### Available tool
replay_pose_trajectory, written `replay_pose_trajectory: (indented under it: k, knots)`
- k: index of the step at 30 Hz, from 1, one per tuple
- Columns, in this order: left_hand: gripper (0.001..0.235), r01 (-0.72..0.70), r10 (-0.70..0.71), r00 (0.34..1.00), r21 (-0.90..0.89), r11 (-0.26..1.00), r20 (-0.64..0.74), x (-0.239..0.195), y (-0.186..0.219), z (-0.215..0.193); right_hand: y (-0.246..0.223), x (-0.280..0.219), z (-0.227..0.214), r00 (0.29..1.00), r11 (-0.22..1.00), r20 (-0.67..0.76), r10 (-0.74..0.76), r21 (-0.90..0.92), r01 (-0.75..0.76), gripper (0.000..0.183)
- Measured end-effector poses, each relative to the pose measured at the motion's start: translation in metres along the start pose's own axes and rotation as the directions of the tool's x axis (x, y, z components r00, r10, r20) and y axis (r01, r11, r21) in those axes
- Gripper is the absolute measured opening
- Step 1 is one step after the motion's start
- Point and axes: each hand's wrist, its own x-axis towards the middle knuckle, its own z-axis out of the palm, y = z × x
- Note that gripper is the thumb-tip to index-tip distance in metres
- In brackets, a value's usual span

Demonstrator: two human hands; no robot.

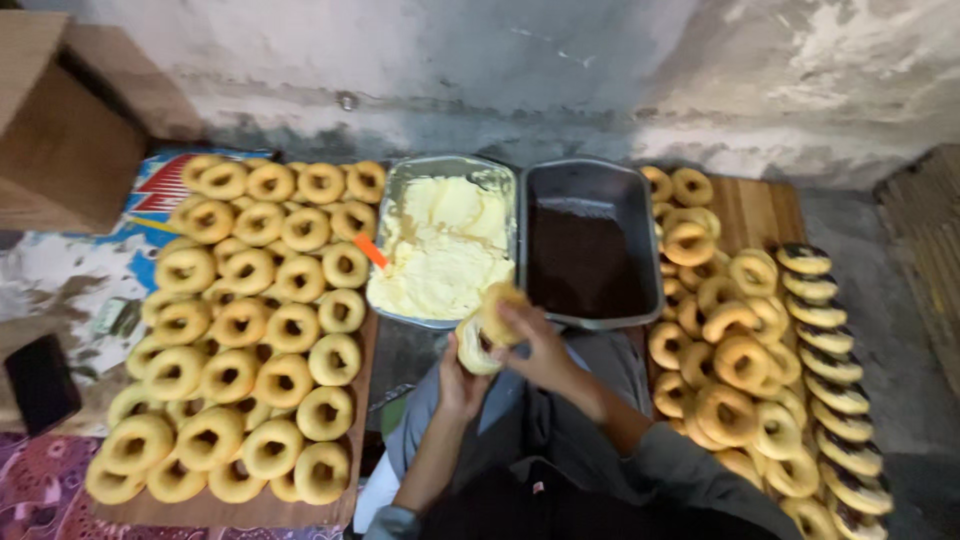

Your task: The person repeatedly picks up plain donuts, dips them into a white glaze, then into a dark topping, and places them on a wooden board. The process is repeated for multiple donuts throughout the clip.

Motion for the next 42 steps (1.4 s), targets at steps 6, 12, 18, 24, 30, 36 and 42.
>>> replay_pose_trajectory:
  k: [6,12,18,24,30,36,42]
  knots:
    - [0.064,0.012,-0.013,1.000,-0.028,1.000,-0.027,0.035,-0.019,0.000,0.110,0.005,-0.036,0.996,0.982,0.055,0.072,0.168,-0.081,0.050]
    - [0.062,0.262,-0.276,0.960,0.205,0.943,0.046,0.046,-0.099,-0.054,0.232,0.027,-0.033,0.781,0.747,-0.029,0.624,0.316,-0.585,0.045]
    - [0.064,0.329,-0.351,0.917,0.139,0.934,0.191,0.053,-0.102,-0.077,0.229,0.011,-0.012,0.961,0.784,0.083,0.263,-0.600,-0.163,0.035]
    - [0.064,0.358,-0.369,0.914,0.090,0.929,0.171,0.056,-0.091,-0.060,0.230,0.014,-0.044,0.527,0.457,0.032,0.849,0.454,-0.765,0.036]
    - [0.067,0.377,-0.397,0.894,0.130,0.917,0.208,0.048,-0.077,-0.048,0.216,-0.017,-0.084,0.712,-0.190,0.302,0.634,0.953,-0.235,0.042]
    - [0.068,0.405,-0.425,0.896,0.153,0.901,0.129,0.043,-0.073,-0.037,0.198,-0.036,-0.077,0.802,-0.236,0.227,0.552,0.966,-0.111,0.038]
    - [0.068,0.362,-0.396,0.895,0.184,0.914,0.204,0.041,-0.075,-0.038,0.196,-0.018,-0.057,0.620,-0.190,0.267,0.738,0.964,-0.189,0.033]
